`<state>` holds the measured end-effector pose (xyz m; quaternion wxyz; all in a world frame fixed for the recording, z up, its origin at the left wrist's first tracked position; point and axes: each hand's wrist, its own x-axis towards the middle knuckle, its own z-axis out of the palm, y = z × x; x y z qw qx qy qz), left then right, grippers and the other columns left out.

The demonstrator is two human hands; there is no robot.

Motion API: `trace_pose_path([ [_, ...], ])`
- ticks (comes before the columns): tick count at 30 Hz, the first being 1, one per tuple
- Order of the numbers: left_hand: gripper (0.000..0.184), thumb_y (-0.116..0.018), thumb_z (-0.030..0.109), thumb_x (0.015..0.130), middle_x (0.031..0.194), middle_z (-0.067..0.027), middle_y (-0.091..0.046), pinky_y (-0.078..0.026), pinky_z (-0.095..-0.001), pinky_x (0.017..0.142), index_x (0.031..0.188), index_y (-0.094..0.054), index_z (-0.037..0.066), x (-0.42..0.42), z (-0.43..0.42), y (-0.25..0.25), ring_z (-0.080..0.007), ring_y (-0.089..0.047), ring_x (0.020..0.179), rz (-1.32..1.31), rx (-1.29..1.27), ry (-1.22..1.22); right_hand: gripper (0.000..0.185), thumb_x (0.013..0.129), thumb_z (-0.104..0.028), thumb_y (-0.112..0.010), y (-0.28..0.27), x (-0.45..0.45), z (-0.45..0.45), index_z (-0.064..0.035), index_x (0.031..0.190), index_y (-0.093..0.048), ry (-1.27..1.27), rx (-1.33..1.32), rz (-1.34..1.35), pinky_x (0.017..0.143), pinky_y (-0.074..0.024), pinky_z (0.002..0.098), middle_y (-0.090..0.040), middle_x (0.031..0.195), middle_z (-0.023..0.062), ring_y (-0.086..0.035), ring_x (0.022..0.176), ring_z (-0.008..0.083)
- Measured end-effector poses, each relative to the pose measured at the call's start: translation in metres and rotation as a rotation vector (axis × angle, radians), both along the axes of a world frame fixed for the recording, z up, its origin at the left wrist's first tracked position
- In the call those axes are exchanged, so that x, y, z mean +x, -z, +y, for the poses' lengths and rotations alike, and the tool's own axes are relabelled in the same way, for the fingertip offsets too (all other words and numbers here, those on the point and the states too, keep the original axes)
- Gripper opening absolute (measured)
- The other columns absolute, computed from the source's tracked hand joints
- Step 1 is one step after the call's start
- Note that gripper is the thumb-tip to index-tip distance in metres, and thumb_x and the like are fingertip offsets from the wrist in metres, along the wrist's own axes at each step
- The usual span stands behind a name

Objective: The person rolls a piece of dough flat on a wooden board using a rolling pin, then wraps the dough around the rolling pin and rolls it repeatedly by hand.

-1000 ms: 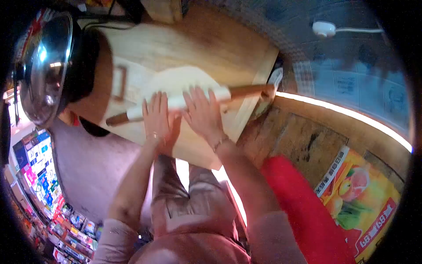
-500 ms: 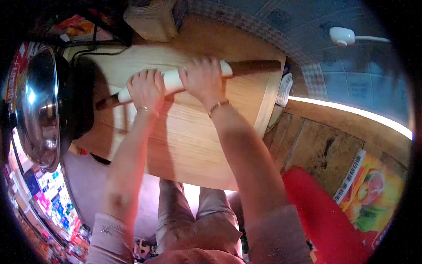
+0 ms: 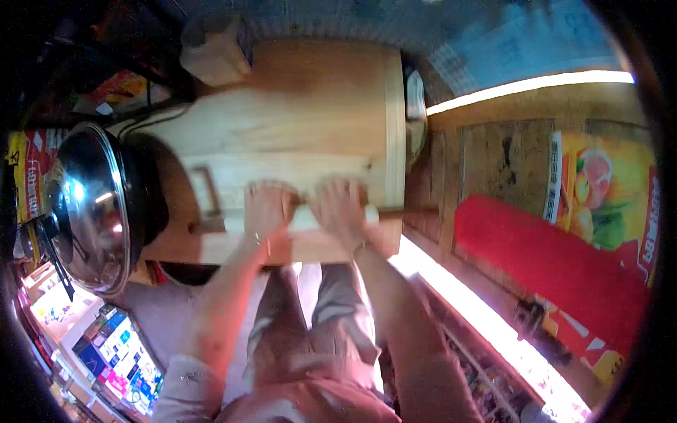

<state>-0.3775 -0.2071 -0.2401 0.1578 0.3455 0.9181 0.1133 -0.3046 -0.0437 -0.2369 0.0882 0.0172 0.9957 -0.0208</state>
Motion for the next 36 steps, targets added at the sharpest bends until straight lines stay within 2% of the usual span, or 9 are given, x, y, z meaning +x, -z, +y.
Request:
trace_pose_path([
  [4,0.039,-0.046,0.03,0.091,0.118,-0.01,-0.056,-0.026,-0.0501,0.105,0.123,-0.052,0.007,-0.019,0.021,0.008,-0.0235,-0.05,0.115,0.202,0.103,-0.073,0.047,0.085,-0.037,-0.056,-0.004,-0.06,0.005,-0.0066,0.122,-0.053,-0.092,0.011,0.435,0.104,-0.0276,0.0479,-0.057,0.116,0.0087,-0.047,0.119,0.0237],
  [16,0.029,-0.048,0.027,0.09,0.106,-0.0118,-0.063,-0.024,-0.0537,0.108,0.106,-0.06,0.007,-0.124,0.068,0.023,-0.0271,-0.053,0.109,0.546,0.278,-0.206,0.036,0.086,-0.033,-0.057,0.009,-0.134,0.055,-0.0077,0.113,-0.059,0.087,-0.072,0.482,0.097,-0.0301,0.0495,-0.06,0.115,0.0074,-0.051,0.111,0.0242],
  [17,0.029,-0.048,0.027,0.09,0.106,-0.0118,-0.063,-0.024,-0.0537,0.108,0.106,-0.06,0.007,-0.102,0.058,0.029,-0.0271,-0.053,0.109,0.527,0.271,-0.202,0.038,0.084,-0.032,-0.059,0.017,-0.103,0.048,-0.0085,0.114,-0.059,0.108,-0.076,0.181,0.098,-0.029,0.0509,-0.061,0.106,0.0071,-0.052,0.105,0.0246],
  [20,0.022,-0.05,0.025,0.088,0.101,-0.0118,-0.063,-0.03,-0.0511,0.102,0.096,-0.062,0.009,-0.079,0.046,0.033,-0.0264,-0.055,0.102,0.493,0.401,-0.217,0.038,0.082,-0.032,-0.06,0.035,-0.087,0.041,-0.0099,0.113,-0.06,0.077,-0.084,0.439,0.095,-0.0324,0.0494,-0.06,0.099,0.007,-0.053,0.098,0.0239],
  [22,0.027,-0.045,0.029,0.093,0.106,-0.0112,-0.061,-0.04,-0.0518,0.087,0.103,-0.061,0.01,-0.121,0.066,0.014,-0.0261,-0.056,0.097,0.359,0.018,-0.043,0.023,0.087,-0.029,-0.054,0.02,-0.133,0.057,-0.009,0.088,-0.065,0.111,-0.108,0.427,0.076,-0.0427,0.0439,-0.062,0.084,0.01,-0.058,0.084,0.0271],
  [25,0.027,-0.066,0.035,0.076,0.09,-0.0099,-0.063,-0.046,-0.0399,0.058,0.088,-0.063,0.011,-0.139,0.07,0.045,-0.027,-0.06,0.081,0.544,0.075,-0.06,0.03,0.09,-0.027,-0.05,0.029,-0.128,0.053,-0.0076,0.073,-0.064,0.159,-0.072,0.434,0.067,-0.0448,0.0432,-0.062,0.073,0.0124,-0.059,0.074,0.0305],
  [28,0.032,-0.07,0.034,0.069,0.086,-0.0102,-0.061,-0.045,-0.0431,0.062,0.091,-0.061,0.012,-0.041,0.028,0.016,-0.0267,-0.058,0.085,0.386,0.178,0.038,0.032,0.091,-0.028,-0.048,0.013,-0.048,0.022,-0.0063,0.07,-0.062,0.197,-0.164,0.321,0.071,-0.0457,0.0449,-0.062,0.072,0.014,-0.059,0.074,0.0319],
  [32,0.02,-0.052,0.028,0.087,0.089,-0.0078,-0.059,-0.038,-0.0436,0.082,0.088,-0.064,0.012,0.104,-0.034,0.015,-0.0269,-0.054,0.085,0.236,0.224,-0.095,0.033,0.081,-0.04,-0.059,0.004,0.109,-0.043,-0.0087,0.09,-0.062,0.193,-0.13,0.316,0.09,-0.0376,0.0469,-0.059,0.092,0.009,-0.053,0.097,0.0258],
  [36,0.019,-0.052,0.025,0.087,0.097,-0.0073,-0.059,-0.037,-0.0478,0.089,0.096,-0.062,0.011,0.013,0.008,0.006,-0.026,-0.054,0.097,0.182,0.028,0.053,0.032,0.086,-0.034,-0.055,0.004,0.022,-0.007,-0.0055,0.099,-0.06,0.03,0.096,0.262,0.092,-0.0365,0.0473,-0.056,0.094,0.008,-0.052,0.098,0.026],
])
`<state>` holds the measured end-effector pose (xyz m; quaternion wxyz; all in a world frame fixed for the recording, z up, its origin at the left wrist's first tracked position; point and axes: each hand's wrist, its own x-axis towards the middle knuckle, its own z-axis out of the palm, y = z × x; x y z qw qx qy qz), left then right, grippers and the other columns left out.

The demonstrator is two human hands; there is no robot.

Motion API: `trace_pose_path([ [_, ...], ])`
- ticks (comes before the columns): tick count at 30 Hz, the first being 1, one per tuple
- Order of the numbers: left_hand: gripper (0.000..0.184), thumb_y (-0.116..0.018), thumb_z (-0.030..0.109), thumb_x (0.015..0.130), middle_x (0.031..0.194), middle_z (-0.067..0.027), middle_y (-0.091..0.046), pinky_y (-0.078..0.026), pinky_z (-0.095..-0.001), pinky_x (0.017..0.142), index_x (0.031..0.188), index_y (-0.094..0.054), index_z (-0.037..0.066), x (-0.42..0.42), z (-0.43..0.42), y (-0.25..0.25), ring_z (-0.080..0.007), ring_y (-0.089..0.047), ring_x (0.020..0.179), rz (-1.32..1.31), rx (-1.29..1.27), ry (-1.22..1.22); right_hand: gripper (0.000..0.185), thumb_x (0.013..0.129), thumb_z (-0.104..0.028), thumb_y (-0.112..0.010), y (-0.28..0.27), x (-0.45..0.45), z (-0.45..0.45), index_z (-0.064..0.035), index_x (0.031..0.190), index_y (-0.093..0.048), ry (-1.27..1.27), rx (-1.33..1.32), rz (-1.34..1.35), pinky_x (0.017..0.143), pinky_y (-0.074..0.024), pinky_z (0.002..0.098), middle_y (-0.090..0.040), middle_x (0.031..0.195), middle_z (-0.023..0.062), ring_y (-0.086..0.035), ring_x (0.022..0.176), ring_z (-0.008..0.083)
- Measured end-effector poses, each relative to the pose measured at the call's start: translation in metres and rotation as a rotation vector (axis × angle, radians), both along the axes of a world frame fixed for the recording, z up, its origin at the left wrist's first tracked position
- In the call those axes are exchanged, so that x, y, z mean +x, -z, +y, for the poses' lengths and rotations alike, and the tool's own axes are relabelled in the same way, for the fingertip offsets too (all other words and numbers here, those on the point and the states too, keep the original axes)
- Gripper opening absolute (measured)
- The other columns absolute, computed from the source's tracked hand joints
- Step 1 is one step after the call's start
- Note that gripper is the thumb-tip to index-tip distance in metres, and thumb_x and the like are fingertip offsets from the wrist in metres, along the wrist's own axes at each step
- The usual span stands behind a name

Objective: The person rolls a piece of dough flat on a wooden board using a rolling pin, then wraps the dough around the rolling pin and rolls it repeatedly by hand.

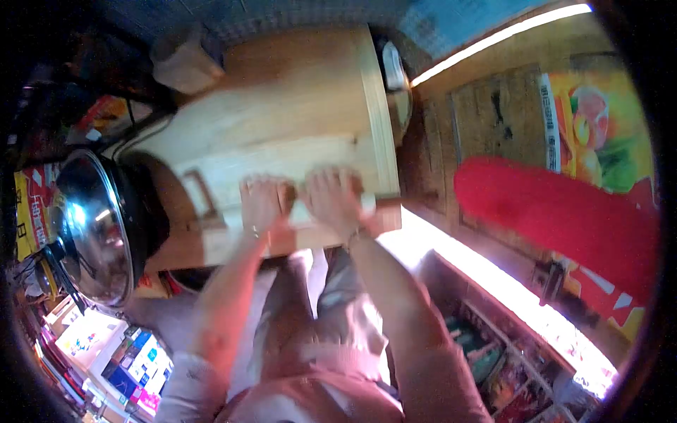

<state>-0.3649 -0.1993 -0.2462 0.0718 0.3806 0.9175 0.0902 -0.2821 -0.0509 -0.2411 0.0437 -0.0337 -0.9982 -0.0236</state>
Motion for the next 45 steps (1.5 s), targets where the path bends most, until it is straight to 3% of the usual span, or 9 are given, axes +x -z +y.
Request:
trace_pose_path([
  [3,0.024,-0.052,0.027,0.087,0.105,-0.0061,-0.06,-0.035,-0.0509,0.092,0.104,-0.062,0.012,-0.048,0.023,0.074,-0.0242,-0.055,0.101,-0.375,0.195,-0.178,0.033,0.088,-0.034,-0.051,-0.008,-0.04,-0.004,-0.0081,0.108,-0.058,0.033,-0.055,0.057,0.098,-0.0328,0.0467,-0.058,0.104,0.0067,-0.051,0.107,0.0231],
  [5,0.03,-0.05,0.028,0.088,0.111,-0.0049,-0.06,-0.034,-0.0505,0.094,0.112,-0.061,0.014,-0.018,0.022,0.021,-0.0221,-0.055,0.103,0.178,0.205,-0.138,0.037,0.092,-0.04,-0.045,0.004,-0.04,-0.011,-0.0105,0.11,-0.058,0.086,-0.306,0.099,0.102,-0.0289,0.0473,-0.056,0.105,0.0064,-0.049,0.107,0.0225],
  [18,0.037,-0.044,0.027,0.092,0.123,-0.0132,-0.054,-0.018,-0.0517,0.111,0.121,-0.054,0.006,-0.118,0.052,0.038,-0.0281,-0.044,0.121,0.299,0.281,-0.224,0.051,0.082,-0.033,-0.062,0.014,-0.114,0.077,-0.0062,0.124,-0.049,0.191,-0.324,0.082,0.106,-0.023,0.0497,-0.053,0.124,0.0085,-0.044,0.122,0.0216],
  [25,0.024,-0.047,0.028,0.088,0.091,-0.0088,-0.064,-0.041,-0.0456,0.082,0.093,-0.062,0.01,-0.193,0.092,0.04,-0.0298,-0.059,0.083,0.333,0.012,-0.201,0.023,0.084,-0.032,-0.06,0.02,-0.183,0.113,-0.0096,0.088,-0.06,0.236,-0.254,0.043,0.086,-0.0384,0.0454,-0.06,0.094,0.0134,-0.055,0.091,0.031],
  [33,0.018,-0.055,0.026,0.082,0.09,-0.0081,-0.058,-0.037,-0.0447,0.082,0.087,-0.062,0.011,0.051,-0.022,0.008,-0.0271,-0.053,0.087,0.148,0.17,-0.102,0.03,0.084,-0.037,-0.057,0.014,0.073,-0.001,-0.0068,0.086,-0.058,0.211,-0.119,0.069,0.089,-0.0366,0.047,-0.057,0.089,0.011,-0.052,0.093,0.0297],
  [37,0.018,-0.051,0.022,0.085,0.091,-0.0087,-0.057,-0.035,-0.0491,0.085,0.096,-0.06,0.011,0.004,0.007,0.003,-0.0272,-0.053,0.093,0.018,0.184,-0.051,0.029,0.089,-0.038,-0.053,0.012,0.024,0.028,-0.009,0.088,-0.058,0.115,-0.165,0.053,0.088,-0.0364,0.0476,-0.058,0.091,0.0092,-0.053,0.092,0.0273],
  [40,0.02,-0.049,0.019,0.089,0.098,-0.0078,-0.056,-0.032,-0.0539,0.096,0.105,-0.056,0.009,-0.014,0.033,0.125,-0.0237,-0.052,0.101,-0.506,0.436,-0.413,0.032,0.092,-0.035,-0.047,0.008,0.005,0.011,-0.0069,0.104,-0.056,0.101,-0.076,-0.039,0.099,-0.0295,0.0493,-0.056,0.108,0.0099,-0.048,0.108,0.0256],
  [42,0.046,-0.048,0.026,0.087,0.13,-0.0086,-0.053,-0.021,-0.0542,0.109,0.128,-0.051,0.007,-0.007,0.039,0.034,-0.0223,-0.043,0.127,0.244,0.032,0.05,0.047,0.093,-0.036,-0.043,0.011,-0.023,0.012,-0.0041,0.127,-0.052,0.032,-0.18,0.029,0.11,-0.019,0.0517,-0.051,0.132,0.0098,-0.04,0.129,0.0241],
  [45,0.057,-0.043,0.029,0.089,0.142,-0.0081,-0.044,-0.013,-0.0552,0.112,0.141,-0.04,0.006,0.02,0.027,0.039,-0.022,-0.038,0.133,0.052,0.147,-0.037,0.054,0.09,-0.036,-0.047,0.015,0.0,-0.005,-0.0036,0.133,-0.047,0.084,-0.262,0.035,0.111,-0.017,0.0534,-0.047,0.138,0.0093,-0.038,0.132,0.027],
])
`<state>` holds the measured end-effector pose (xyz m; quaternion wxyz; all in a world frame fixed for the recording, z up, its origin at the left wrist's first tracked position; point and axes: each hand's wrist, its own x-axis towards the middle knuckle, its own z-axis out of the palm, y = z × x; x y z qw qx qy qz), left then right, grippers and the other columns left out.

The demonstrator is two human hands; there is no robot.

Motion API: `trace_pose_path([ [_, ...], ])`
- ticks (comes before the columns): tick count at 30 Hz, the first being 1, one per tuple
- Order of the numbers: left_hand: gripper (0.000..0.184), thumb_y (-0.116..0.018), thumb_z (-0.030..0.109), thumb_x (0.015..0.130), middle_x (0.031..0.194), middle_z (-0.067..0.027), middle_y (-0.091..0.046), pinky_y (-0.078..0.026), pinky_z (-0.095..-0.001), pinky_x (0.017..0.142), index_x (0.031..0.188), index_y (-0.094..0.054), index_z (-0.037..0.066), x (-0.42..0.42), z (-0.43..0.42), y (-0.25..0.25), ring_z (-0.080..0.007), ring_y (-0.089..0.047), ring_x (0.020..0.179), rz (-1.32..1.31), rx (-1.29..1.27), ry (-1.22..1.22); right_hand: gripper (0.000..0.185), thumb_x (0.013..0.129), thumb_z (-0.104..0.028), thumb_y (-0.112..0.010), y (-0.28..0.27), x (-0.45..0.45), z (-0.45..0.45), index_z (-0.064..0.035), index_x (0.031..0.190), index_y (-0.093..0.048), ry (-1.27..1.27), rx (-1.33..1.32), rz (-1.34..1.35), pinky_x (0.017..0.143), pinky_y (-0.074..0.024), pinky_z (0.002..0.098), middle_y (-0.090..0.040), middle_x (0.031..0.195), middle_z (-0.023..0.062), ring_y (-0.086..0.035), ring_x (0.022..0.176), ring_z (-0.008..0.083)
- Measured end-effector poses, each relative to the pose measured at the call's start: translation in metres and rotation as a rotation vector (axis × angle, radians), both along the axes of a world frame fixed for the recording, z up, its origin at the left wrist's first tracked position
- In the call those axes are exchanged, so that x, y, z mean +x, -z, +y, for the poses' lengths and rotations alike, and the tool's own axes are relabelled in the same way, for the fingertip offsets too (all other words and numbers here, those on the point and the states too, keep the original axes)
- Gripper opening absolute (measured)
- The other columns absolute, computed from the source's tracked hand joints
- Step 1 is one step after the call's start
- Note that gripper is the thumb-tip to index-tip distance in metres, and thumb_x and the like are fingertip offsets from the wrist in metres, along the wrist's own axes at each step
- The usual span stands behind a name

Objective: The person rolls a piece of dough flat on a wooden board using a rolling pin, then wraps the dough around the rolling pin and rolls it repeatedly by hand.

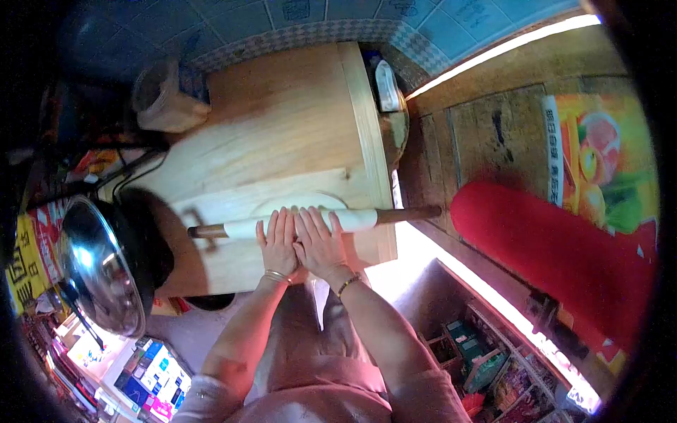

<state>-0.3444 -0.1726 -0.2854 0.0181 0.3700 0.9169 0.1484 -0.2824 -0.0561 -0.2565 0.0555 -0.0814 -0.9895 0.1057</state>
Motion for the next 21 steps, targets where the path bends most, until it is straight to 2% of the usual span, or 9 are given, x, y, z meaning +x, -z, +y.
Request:
trace_pose_path([
  [9,0.049,-0.038,0.036,0.096,0.141,-0.0124,-0.044,-0.023,-0.0525,0.11,0.136,-0.044,0.009,-0.201,0.123,-0.048,-0.0285,-0.039,0.132,-0.049,-0.02,-0.036,0.029,0.091,-0.03,-0.046,-0.014,-0.177,0.147,-0.0072,0.103,-0.06,0.096,0.139,0.196,0.09,-0.0381,0.0463,-0.064,0.101,0.0077,-0.057,0.099,0.0253],
  [11,0.051,-0.038,0.04,0.096,0.141,-0.0123,-0.045,-0.025,-0.0495,0.11,0.137,-0.042,0.008,-0.206,0.113,-0.049,-0.0293,-0.039,0.131,-0.298,-0.123,-0.169,0.025,0.093,-0.027,-0.046,-0.005,-0.138,0.188,-0.0079,0.095,-0.061,0.339,-0.073,0.11,0.083,-0.0413,0.044,-0.064,0.093,0.009,-0.059,0.089,0.0277],
  [12,0.053,-0.038,0.043,0.096,0.139,-0.0129,-0.046,-0.026,-0.0479,0.11,0.136,-0.043,0.007,-0.2,0.097,-0.02,-0.0299,-0.038,0.131,-0.101,0.088,-0.172,0.024,0.093,-0.026,-0.046,-0.001,-0.114,0.206,-0.008,0.092,-0.061,0.498,-0.268,0.111,0.08,-0.042,0.0429,-0.064,0.089,0.0106,-0.06,0.086,0.029],
  [13,0.053,-0.038,0.043,0.096,0.139,-0.0129,-0.046,-0.026,-0.0479,0.11,0.136,-0.043,0.007,-0.197,0.092,-0.022,-0.0299,-0.038,0.131,-0.094,0.092,-0.174,0.023,0.092,-0.026,-0.05,0.018,-0.084,0.23,-0.0069,0.09,-0.062,0.353,0.089,0.018,0.081,-0.0415,0.0439,-0.062,0.09,0.0122,-0.058,0.085,0.0298],
  [15,0.055,-0.037,0.044,0.096,0.141,-0.014,-0.043,-0.026,-0.0444,0.111,0.137,-0.042,0.007,-0.181,0.077,-0.026,-0.0292,-0.036,0.133,0.185,-0.146,-0.027,0.033,0.091,-0.035,-0.053,0.001,-0.041,0.227,-0.0035,0.097,-0.059,0.197,0.058,0.013,0.082,-0.0416,0.0449,-0.06,0.093,0.0153,-0.056,0.087,0.0323],
  [17,0.043,-0.04,0.035,0.097,0.128,-0.0168,-0.054,-0.033,-0.0477,0.103,0.125,-0.053,0.007,-0.179,0.064,-0.036,-0.0332,-0.049,0.119,0.301,0.028,0.049,0.043,0.088,-0.042,-0.057,-0.014,-0.011,0.206,-0.0004,0.101,-0.057,0.139,0.009,-0.164,0.083,-0.0412,0.0451,-0.059,0.094,0.0175,-0.056,0.087,0.0331],
  [19,0.031,-0.046,0.03,0.094,0.113,-0.0121,-0.062,-0.035,-0.0464,0.097,0.111,-0.062,0.008,-0.171,0.049,-0.066,-0.0306,-0.054,0.106,-0.154,-0.224,0.022,0.052,0.084,-0.047,-0.061,0.002,0.04,0.179,0.002,0.102,-0.055,0.04,0.013,-0.217,0.083,-0.0406,0.0455,-0.059,0.093,0.0184,-0.056,0.086,0.0321],
  [20,0.017,-0.056,0.023,0.089,0.089,-0.0052,-0.066,-0.039,-0.0428,0.088,0.085,-0.063,0.007,-0.161,0.034,-0.06,-0.0258,-0.058,0.09,0.052,-0.054,-0.002,0.052,0.085,-0.049,-0.059,-0.011,0.052,0.156,0.0007,0.101,-0.056,0.066,0.005,-0.408,0.083,-0.0407,0.0457,-0.059,0.093,0.0176,-0.056,0.087,0.0319],
  [21,0.017,-0.056,0.023,0.089,0.089,-0.0052,-0.066,-0.039,-0.0428,0.088,0.085,-0.063,0.007,-0.149,0.023,-0.059,-0.0258,-0.058,0.09,0.057,-0.053,-0.004,0.051,0.085,-0.05,-0.058,-0.011,0.074,0.134,-0.0004,0.099,-0.057,0.065,-0.002,-0.5,0.084,-0.0407,0.0444,-0.059,0.092,0.017,-0.056,0.089,0.032],
])
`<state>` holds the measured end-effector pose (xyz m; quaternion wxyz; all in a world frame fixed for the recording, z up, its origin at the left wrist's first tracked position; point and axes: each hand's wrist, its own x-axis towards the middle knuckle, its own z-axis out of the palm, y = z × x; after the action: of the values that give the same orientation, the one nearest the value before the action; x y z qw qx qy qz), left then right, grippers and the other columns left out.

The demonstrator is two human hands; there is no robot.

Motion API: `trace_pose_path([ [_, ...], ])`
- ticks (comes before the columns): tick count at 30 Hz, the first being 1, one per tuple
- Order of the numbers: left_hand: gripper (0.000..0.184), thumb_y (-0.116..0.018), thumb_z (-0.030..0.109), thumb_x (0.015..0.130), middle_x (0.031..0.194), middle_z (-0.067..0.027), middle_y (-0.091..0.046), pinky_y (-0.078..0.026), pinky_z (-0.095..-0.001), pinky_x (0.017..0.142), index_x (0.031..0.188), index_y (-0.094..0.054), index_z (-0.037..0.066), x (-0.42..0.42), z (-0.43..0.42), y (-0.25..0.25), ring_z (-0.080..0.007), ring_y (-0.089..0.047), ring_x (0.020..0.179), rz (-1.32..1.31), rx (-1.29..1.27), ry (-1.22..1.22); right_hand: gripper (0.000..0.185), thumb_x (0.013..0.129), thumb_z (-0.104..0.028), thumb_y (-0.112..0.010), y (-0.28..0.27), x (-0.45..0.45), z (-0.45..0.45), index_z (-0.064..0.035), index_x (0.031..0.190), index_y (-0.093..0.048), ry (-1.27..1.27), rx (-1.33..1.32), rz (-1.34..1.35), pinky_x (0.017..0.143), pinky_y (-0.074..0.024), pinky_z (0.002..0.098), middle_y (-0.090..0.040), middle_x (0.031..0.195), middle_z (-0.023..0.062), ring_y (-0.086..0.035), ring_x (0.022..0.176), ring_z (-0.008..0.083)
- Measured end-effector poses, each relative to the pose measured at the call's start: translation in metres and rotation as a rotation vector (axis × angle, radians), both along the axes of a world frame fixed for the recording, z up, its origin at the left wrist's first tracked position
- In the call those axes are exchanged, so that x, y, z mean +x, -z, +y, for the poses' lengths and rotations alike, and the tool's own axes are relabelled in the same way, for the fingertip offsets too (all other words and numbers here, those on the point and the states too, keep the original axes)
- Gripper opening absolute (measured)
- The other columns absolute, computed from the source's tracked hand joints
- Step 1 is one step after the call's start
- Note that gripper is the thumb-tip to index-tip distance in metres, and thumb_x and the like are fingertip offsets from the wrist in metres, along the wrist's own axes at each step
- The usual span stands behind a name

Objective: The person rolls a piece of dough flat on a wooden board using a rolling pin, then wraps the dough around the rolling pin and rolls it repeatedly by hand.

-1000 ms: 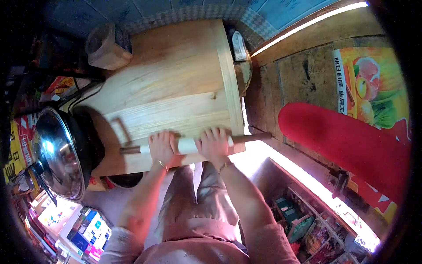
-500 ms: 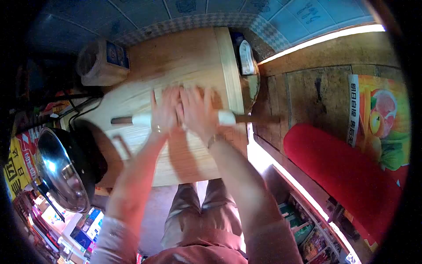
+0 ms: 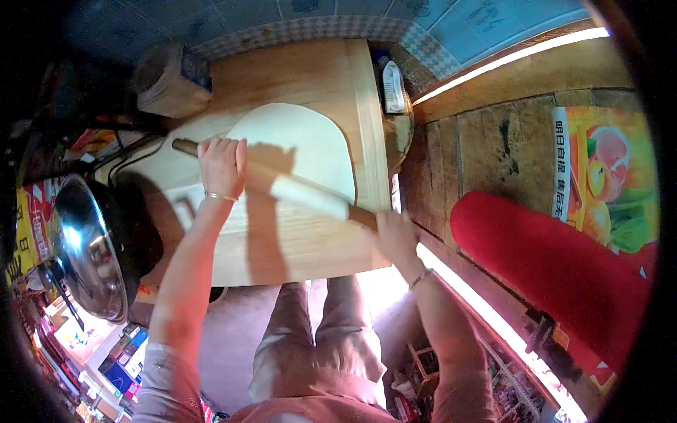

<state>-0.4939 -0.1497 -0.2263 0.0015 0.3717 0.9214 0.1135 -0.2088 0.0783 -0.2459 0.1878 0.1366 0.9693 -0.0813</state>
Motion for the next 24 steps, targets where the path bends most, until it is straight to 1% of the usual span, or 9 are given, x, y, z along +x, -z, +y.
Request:
trace_pose_path([
  [2,0.021,-0.057,0.025,0.088,0.101,-0.0098,-0.064,-0.038,-0.0439,0.094,0.095,-0.063,0.005,0.026,-0.028,-0.001,-0.0276,-0.055,0.099,-0.015,0.189,-0.06,0.049,0.078,-0.046,-0.067,0.021,0.045,-0.041,0.0002,0.09,-0.057,-0.139,0.017,0.237,0.09,-0.0407,0.0454,-0.057,0.093,0.0197,-0.054,0.095,0.035],
  [6,0.033,-0.06,0.027,0.087,0.115,-0.0116,-0.058,-0.033,-0.0474,0.1,0.111,-0.061,0.005,0.071,-0.092,0.027,-0.0296,-0.051,0.109,-0.056,0.298,0.011,0.05,0.078,-0.045,-0.066,0.014,0.061,-0.097,-0.0008,0.095,-0.053,-0.072,-0.111,0.079,0.089,-0.0378,0.0447,-0.055,0.094,0.0138,-0.053,0.094,0.0316],
  [8,0.05,-0.063,0.031,0.085,0.131,-0.0117,-0.049,-0.027,-0.0511,0.105,0.129,-0.052,0.009,0.086,-0.119,0.034,-0.0321,-0.042,0.122,-0.149,0.191,0.126,0.036,0.079,-0.038,-0.066,0.035,0.059,-0.074,-0.0054,0.092,-0.055,-0.184,0.209,0.199,0.088,-0.0383,0.0418,-0.055,0.089,0.0106,-0.053,0.089,0.0289],
  [9,0.052,-0.067,0.033,0.082,0.125,-0.0099,-0.052,-0.029,-0.0488,0.102,0.128,-0.054,0.012,0.088,-0.123,0.033,-0.0303,-0.045,0.117,-0.105,0.185,0.177,0.037,0.082,-0.035,-0.063,0.002,0.033,-0.07,-0.0021,0.099,-0.056,0.02,0.115,0.12,0.092,-0.0376,0.0434,-0.056,0.099,0.0136,-0.052,0.097,0.0295],
  [12,0.052,-0.069,0.033,0.079,0.119,-0.0082,-0.054,-0.031,-0.0461,0.098,0.126,-0.056,0.015,0.098,-0.119,0.034,-0.0283,-0.048,0.111,-0.226,0.168,0.079,0.04,0.083,-0.022,-0.067,-0.02,0.005,-0.061,-0.0009,0.115,-0.054,0.295,-0.006,0.56,0.095,-0.0387,0.0426,-0.056,0.112,0.017,-0.051,0.108,0.0289],
  [14,0.047,-0.068,0.035,0.079,0.109,-0.0055,-0.055,-0.034,-0.044,0.094,0.12,-0.06,0.014,0.106,-0.109,0.031,-0.0255,-0.05,0.105,-0.144,0.223,0.063,0.033,0.083,-0.013,-0.067,0.012,0.012,-0.073,-0.0026,0.112,-0.055,0.56,-0.341,0.695,0.087,-0.0442,0.0385,-0.057,0.105,0.0161,-0.054,0.1,0.028],
  [18,0.04,-0.072,0.03,0.075,0.101,-0.006,-0.057,-0.036,-0.043,0.09,0.109,-0.062,0.013,0.12,-0.111,0.038,-0.0254,-0.051,0.101,-0.163,0.18,-0.133,0.021,0.082,-0.011,-0.068,0.041,0.017,-0.105,-0.0025,0.1,-0.061,0.797,-0.403,0.654,0.075,-0.0475,0.0359,-0.058,0.092,0.0121,-0.057,0.087,0.0258],
  [21,0.041,-0.074,0.027,0.072,0.099,-0.0054,-0.057,-0.038,-0.0423,0.086,0.108,-0.061,0.013,0.114,-0.108,0.043,-0.0271,-0.051,0.1,-0.181,0.199,-0.101,0.028,0.084,-0.016,-0.064,0.01,-0.016,-0.143,-0.0077,0.11,-0.059,0.288,-0.279,0.488,0.086,-0.0462,0.0383,-0.062,0.103,0.0099,-0.056,0.101,0.0276],
  [24,0.04,-0.074,0.023,0.071,0.102,-0.0067,-0.055,-0.038,-0.0417,0.09,0.108,-0.06,0.012,0.102,-0.096,0.035,-0.026,-0.05,0.102,-0.195,0.211,-0.11,0.042,0.081,-0.018,-0.066,0.0,-0.041,-0.201,-0.0059,0.119,-0.054,0.08,-0.504,0.473,0.093,-0.0416,0.0428,-0.06,0.108,0.0132,-0.054,0.104,0.0315],
])
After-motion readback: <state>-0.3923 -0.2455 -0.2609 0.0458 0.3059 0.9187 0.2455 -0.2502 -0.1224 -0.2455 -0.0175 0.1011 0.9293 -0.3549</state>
